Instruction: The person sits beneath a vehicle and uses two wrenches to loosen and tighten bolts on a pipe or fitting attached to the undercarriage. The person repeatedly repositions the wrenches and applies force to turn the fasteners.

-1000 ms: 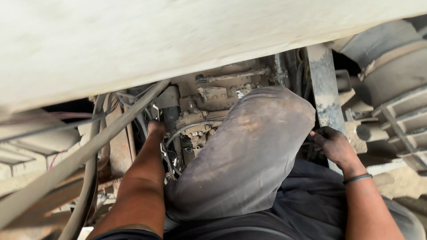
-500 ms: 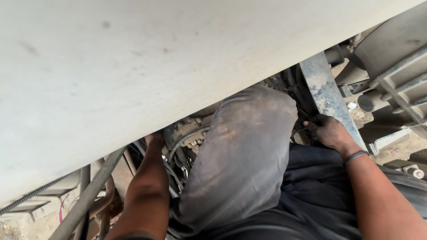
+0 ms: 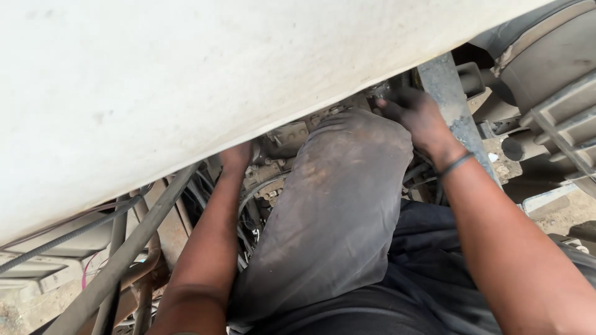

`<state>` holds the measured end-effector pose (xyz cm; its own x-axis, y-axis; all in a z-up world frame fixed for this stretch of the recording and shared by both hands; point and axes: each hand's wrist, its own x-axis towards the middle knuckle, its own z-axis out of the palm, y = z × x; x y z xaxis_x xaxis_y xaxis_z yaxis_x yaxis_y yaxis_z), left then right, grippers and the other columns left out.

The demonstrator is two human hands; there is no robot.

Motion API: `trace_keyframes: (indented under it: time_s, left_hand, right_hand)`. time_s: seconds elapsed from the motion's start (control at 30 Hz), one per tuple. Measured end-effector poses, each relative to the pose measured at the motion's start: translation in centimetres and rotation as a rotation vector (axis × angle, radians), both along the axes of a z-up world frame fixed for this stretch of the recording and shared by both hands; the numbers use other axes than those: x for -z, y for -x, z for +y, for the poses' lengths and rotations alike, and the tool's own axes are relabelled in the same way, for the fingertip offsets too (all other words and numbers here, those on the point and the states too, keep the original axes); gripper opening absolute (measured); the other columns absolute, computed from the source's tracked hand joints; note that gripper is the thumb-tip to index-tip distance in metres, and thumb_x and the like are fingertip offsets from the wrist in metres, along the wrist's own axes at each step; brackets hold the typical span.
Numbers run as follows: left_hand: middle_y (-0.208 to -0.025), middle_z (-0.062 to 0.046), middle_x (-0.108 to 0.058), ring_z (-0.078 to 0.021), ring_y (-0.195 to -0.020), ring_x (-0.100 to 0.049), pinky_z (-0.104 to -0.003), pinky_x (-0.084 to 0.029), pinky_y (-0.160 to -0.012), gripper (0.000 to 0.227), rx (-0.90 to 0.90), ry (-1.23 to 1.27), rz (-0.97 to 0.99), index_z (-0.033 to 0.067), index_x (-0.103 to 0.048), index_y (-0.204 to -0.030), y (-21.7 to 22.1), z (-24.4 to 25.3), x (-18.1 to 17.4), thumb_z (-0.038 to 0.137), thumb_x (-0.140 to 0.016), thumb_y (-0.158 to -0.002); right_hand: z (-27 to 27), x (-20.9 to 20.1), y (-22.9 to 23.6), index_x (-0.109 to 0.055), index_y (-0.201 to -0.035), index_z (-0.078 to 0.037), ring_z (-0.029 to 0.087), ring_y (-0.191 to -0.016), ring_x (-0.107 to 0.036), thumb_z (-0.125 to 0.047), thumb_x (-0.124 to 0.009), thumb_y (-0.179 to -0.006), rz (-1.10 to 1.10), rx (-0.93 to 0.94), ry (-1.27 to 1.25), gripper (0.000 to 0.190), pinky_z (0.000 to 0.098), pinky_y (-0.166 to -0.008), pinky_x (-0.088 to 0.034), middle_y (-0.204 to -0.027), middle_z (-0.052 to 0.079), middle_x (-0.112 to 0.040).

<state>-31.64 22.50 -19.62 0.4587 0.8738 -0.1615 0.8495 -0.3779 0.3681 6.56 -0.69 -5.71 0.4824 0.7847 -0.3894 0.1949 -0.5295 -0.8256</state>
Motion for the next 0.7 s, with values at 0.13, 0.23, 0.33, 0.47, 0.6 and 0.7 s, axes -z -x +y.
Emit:
trace_keyframes:
  time_s: [0.13,0.23,0.33,0.47,0.6,0.7]
  left_hand:
    - [-0.134,-0.022,-0.065,-0.0384,-0.126,-0.058,-0.048,-0.045,-0.105,0.039,0.049,0.016,-0.310,0.0021,-0.066,-0.131,-7.7,-0.2,-2.3,0.030,-0.057,-0.104]
    - [-0.110,-0.017,-0.067,-0.0270,-0.090,-0.059,-0.040,-0.048,-0.074,0.027,-0.307,0.555,-0.990,0.0017,-0.063,-0.122,-12.8,-2.5,-3.0,0.022,-0.061,-0.105]
    - [-0.094,-0.010,-0.062,-0.0160,-0.070,-0.054,-0.031,-0.046,-0.059,0.016,-0.499,1.050,-1.334,0.0033,-0.058,-0.116,-15.8,-4.0,-3.5,0.017,-0.058,-0.108]
    - [-0.087,-0.007,-0.061,-0.0141,-0.064,-0.053,-0.030,-0.045,-0.054,0.018,-0.487,1.127,-1.323,0.0047,-0.057,-0.111,-16.1,-4.1,-3.3,0.023,-0.056,-0.107]
    - [-0.081,-0.007,-0.059,-0.0154,-0.060,-0.053,-0.032,-0.047,-0.050,0.022,-0.618,1.112,-1.163,0.0051,-0.058,-0.106,-11.2,-2.5,-2.2,0.026,-0.054,-0.107]
    - [-0.077,-0.007,-0.057,-0.0165,-0.056,-0.053,-0.034,-0.047,-0.048,0.025,-0.776,1.112,-0.860,0.0054,-0.058,-0.103,-3.7,-0.2,-1.4,0.029,-0.053,-0.107]
  right_hand:
    - [5.2,-0.9,1.7,-0.074,-0.116,-0.006,0.019,-0.103,-0.070,-0.038,-0.077,-0.089,0.141,-0.157,-0.061,0.042,0.0326,-0.090,-0.054,-0.112,0.010,-0.076]
    - [6.1,0.0,2.5,-0.072,-0.126,-0.009,0.018,-0.119,-0.065,-0.039,-0.075,-0.090,0.283,-0.252,0.038,0.046,0.0314,-0.101,-0.050,-0.127,0.010,-0.072]
    - [4.4,2.7,3.0,-0.066,-0.132,-0.008,0.018,-0.128,-0.059,-0.030,-0.071,-0.094,0.284,-0.388,-0.049,0.044,0.0307,-0.107,-0.047,-0.137,0.010,-0.066]
    - [3.0,7.4,2.8,-0.061,-0.134,0.001,0.021,-0.123,-0.064,-0.013,-0.064,-0.096,0.460,-0.460,-0.288,0.041,0.0307,-0.106,-0.050,-0.134,0.015,-0.066]
    - [2.2,9.3,1.7,-0.069,-0.125,0.008,0.020,-0.101,-0.069,-0.009,-0.063,-0.096,0.446,-0.234,-0.056,0.034,0.0349,-0.084,-0.058,-0.119,0.018,-0.075]
    - [-1.1,8.1,0.5,-0.069,-0.125,0.004,0.018,-0.091,-0.072,-0.011,-0.062,-0.098,0.593,0.035,0.155,0.032,0.0342,-0.078,-0.059,-0.109,0.015,-0.076]
